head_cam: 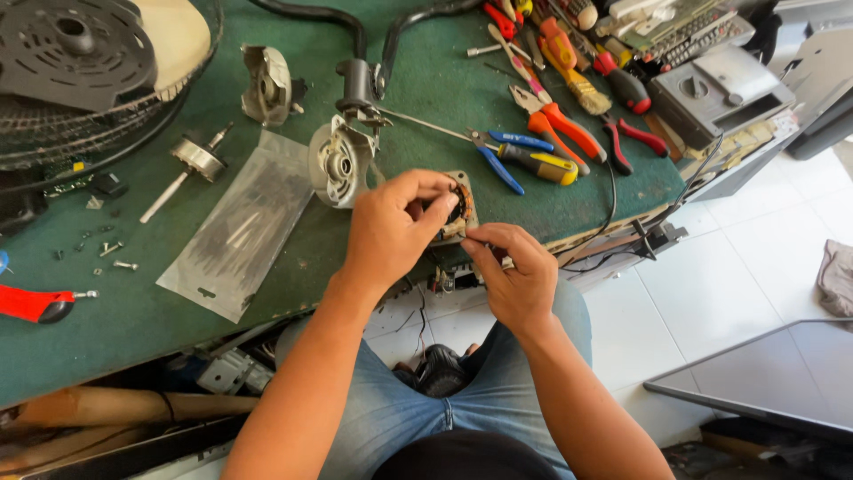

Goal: The person works on a disassembled electrical motor stator, using pliers to strip and twist wires connected to the copper windings. They manipulate the wires and components on a cluttered workbench, occasionally picking up and setting down parts of the motor assembly.

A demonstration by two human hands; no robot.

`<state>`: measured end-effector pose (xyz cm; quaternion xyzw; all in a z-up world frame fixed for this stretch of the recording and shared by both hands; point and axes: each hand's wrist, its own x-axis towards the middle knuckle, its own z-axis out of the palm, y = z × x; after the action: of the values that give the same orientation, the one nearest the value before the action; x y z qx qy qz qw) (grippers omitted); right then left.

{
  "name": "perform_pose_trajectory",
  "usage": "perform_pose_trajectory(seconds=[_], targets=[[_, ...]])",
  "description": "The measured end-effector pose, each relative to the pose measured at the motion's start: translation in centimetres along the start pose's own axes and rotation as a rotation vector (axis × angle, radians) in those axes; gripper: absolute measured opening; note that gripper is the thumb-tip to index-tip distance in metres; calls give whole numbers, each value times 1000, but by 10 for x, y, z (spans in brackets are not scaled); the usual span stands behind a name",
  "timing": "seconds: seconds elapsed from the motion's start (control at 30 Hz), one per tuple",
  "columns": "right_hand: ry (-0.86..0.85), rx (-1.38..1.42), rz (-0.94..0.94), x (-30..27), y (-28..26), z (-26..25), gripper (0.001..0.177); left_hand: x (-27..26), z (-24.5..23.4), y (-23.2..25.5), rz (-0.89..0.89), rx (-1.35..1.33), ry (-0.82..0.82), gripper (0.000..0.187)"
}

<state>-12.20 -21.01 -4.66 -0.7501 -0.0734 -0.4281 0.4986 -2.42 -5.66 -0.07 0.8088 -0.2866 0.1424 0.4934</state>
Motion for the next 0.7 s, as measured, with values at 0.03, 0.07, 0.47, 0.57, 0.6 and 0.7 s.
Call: perform_pose_trajectory(seconds=[0.03,0.07,0.47,0.57,0.6,0.7], targets=[[1,-32,-4,3,-4,1,12,-1,1,1,16,-28,-7,14],[3,-34,-13,3,-5,0,12,-1,1,-2,24,-30,-3,14],[-19,-228,-99,-27,-12,-14,12,-11,-3,-12,61,47,-78,11],[-4,-265,-134,-32,-8,-17,10,-12,-3,-12,41,54,-87,11],[-3,-248,-132,-32,-6,-17,10,-11,-2,-13,28,53,-86,11],[0,-208,-106,-30,-1,-15,12,-9,1,-15,8,32,-50,11]])
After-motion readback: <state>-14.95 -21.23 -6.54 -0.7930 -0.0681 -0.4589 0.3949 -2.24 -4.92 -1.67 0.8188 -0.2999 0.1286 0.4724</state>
